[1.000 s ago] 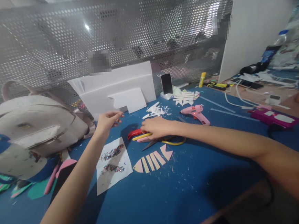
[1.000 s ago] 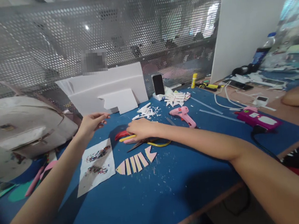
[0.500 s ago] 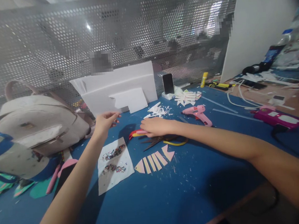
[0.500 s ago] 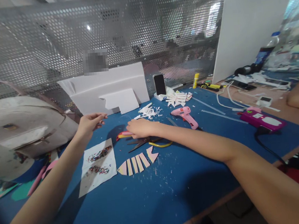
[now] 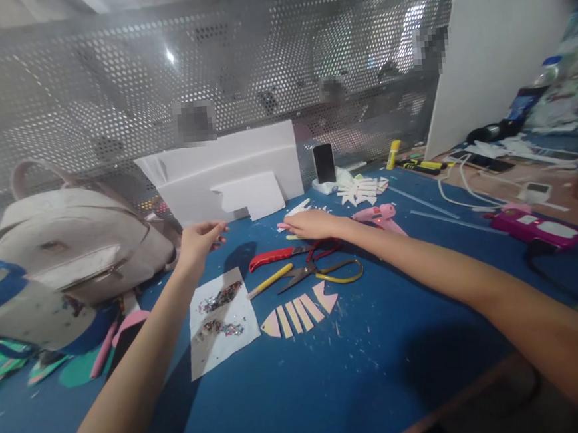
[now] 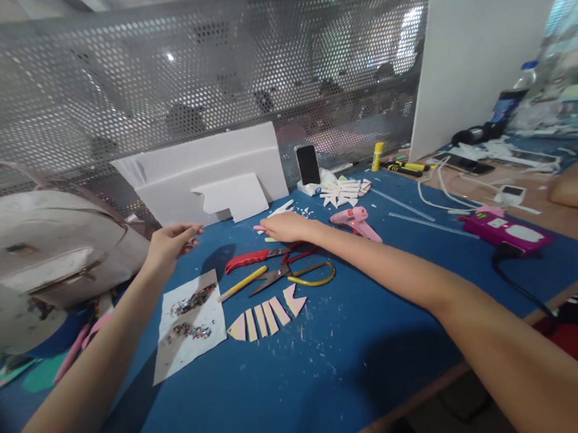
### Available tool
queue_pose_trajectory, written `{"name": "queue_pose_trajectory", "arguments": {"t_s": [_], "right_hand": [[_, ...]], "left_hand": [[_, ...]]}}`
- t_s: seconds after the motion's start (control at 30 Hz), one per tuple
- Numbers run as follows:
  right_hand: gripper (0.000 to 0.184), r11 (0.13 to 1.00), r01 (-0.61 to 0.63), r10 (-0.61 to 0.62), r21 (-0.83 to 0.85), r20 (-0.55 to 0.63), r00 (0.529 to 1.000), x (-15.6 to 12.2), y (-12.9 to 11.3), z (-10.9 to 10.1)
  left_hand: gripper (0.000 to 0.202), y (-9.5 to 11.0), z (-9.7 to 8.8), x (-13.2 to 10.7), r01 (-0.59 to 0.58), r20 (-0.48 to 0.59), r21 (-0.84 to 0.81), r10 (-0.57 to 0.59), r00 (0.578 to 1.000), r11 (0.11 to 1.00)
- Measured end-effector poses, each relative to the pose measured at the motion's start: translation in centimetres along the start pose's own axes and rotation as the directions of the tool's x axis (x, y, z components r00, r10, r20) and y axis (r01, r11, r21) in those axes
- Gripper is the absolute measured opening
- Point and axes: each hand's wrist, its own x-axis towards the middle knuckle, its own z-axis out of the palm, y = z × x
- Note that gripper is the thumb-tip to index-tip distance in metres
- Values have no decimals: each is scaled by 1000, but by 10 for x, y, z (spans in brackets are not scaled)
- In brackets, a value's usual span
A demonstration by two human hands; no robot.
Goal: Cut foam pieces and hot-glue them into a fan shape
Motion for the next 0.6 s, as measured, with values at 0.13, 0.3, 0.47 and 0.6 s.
{"name": "queue_pose_trajectory", "arguments": {"t_s": [0.13,0.3,0.47,0.6], "right_hand": [[29,985,166,-166,42,0,986,-7,-31,4],[30,950,303,-309,75,102,946,-11,-64,20],[31,973,225,-229,61,82,970,-5,-59,17],[30,997,55,-58,55,40,998,-1,-30,4]], "left_hand": [[30,-1,-1,2,0,1,-6,0,1000,1000],[30,0,2,3,-4,11,-3,4,1000,1000],[30,1,3,0,-16,21,14,16,1000,1000],[30,1,0,-2,-23,22,12,22,1000,1000]]}}
